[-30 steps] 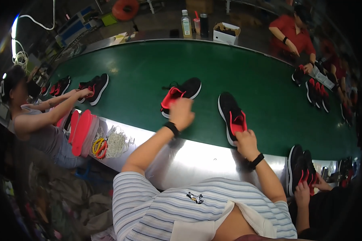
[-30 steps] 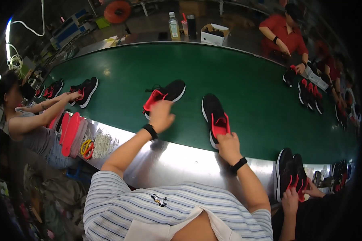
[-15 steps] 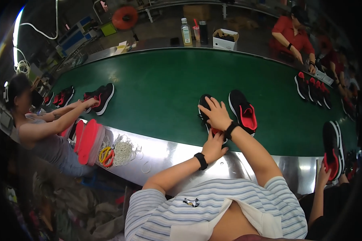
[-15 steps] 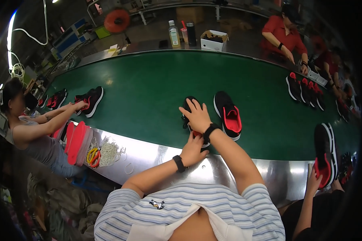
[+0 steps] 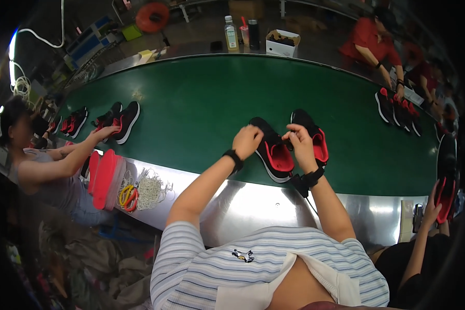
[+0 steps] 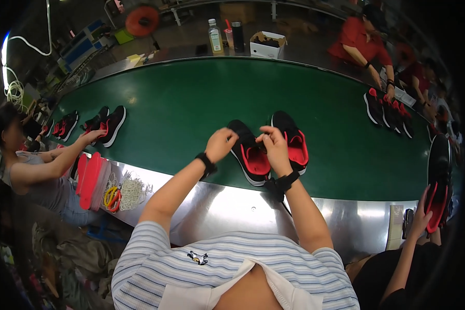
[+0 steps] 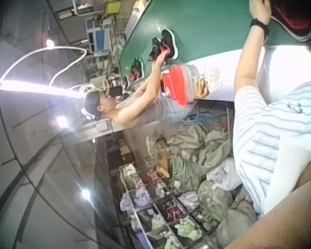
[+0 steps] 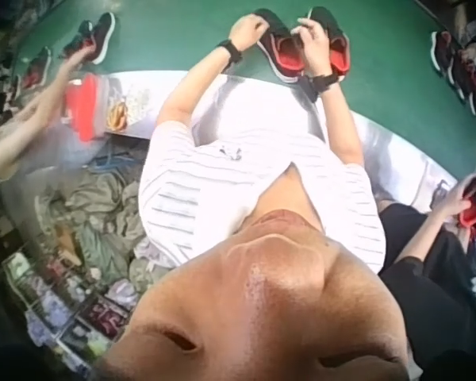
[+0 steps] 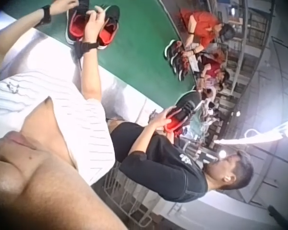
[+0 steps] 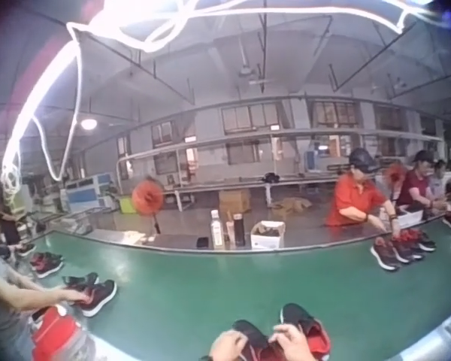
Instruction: Manual assembly and inspection of athletic shoes on a factory production line.
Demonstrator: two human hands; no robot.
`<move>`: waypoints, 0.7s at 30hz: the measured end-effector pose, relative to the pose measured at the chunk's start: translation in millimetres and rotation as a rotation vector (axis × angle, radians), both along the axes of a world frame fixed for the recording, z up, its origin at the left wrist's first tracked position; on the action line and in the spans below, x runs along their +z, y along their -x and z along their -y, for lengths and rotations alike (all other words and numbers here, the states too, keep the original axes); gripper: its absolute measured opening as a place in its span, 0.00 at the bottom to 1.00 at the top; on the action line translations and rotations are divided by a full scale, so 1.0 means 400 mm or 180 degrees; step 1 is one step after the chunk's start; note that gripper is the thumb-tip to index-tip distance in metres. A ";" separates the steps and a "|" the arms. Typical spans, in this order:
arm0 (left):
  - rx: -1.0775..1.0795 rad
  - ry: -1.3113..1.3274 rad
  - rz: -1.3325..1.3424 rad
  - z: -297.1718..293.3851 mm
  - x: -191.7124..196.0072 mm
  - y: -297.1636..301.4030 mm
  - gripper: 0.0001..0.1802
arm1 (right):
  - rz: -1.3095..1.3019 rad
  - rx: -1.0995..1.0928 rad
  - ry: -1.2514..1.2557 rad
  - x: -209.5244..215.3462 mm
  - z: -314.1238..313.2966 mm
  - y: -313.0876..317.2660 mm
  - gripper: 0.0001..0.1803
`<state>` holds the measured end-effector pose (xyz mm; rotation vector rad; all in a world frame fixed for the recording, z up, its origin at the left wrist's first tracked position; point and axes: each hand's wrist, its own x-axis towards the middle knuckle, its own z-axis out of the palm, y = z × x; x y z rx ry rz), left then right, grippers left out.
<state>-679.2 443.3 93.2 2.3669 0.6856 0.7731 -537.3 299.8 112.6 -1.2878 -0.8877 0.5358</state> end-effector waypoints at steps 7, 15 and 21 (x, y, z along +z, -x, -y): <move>-0.0373 -0.0681 -0.1690 0.007 0.040 -0.137 0.17 | 0.3875 -0.0644 0.0514 -0.015 0.082 0.000 0.10; -0.0104 -0.1196 -0.1428 0.079 0.029 -0.133 0.20 | 0.4573 -0.0086 0.1130 -0.015 0.144 0.014 0.09; -0.0324 -0.0094 -0.0620 -0.078 -0.005 -0.167 0.12 | 0.4761 0.0467 0.2116 -0.014 0.090 0.020 0.05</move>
